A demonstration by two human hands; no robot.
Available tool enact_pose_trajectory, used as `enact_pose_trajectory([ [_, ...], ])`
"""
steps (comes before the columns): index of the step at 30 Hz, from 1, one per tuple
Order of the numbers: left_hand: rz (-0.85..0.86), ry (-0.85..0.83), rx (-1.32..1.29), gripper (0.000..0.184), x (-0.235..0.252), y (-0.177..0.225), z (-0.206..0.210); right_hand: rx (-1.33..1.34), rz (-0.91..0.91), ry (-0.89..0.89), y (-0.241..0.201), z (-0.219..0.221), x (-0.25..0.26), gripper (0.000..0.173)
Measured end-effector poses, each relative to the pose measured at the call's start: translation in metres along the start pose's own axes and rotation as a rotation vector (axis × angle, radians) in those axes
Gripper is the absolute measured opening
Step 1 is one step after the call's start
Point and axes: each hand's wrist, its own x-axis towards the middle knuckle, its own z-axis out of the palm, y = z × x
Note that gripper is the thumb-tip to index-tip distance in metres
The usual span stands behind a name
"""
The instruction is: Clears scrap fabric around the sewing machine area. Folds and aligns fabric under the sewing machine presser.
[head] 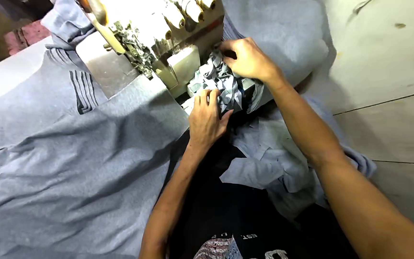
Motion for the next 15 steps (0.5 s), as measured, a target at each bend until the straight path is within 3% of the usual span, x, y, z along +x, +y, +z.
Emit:
enact_pose_trajectory([
  [5, 0.022, 0.022, -0.006, 0.020, 0.002, -0.001, 0.005, 0.364, -0.046, 0.037, 0.023, 0.001, 0.000, 0.017],
  [10, -0.050, 0.076, -0.269, 0.018, -0.014, -0.020, -0.028, 0.844, 0.033, 0.202, 0.032, -0.005, -0.003, 0.014],
  [12, -0.106, 0.110, -0.266, 0.019, -0.018, -0.026, -0.031, 1.011, 0.085, 0.245, 0.032, -0.009, -0.003, 0.018],
  [15, -0.163, 0.123, -0.209, 0.027, -0.014, -0.025, -0.031, 1.061, 0.073, 0.225, 0.031, -0.009, -0.003, 0.021],
])
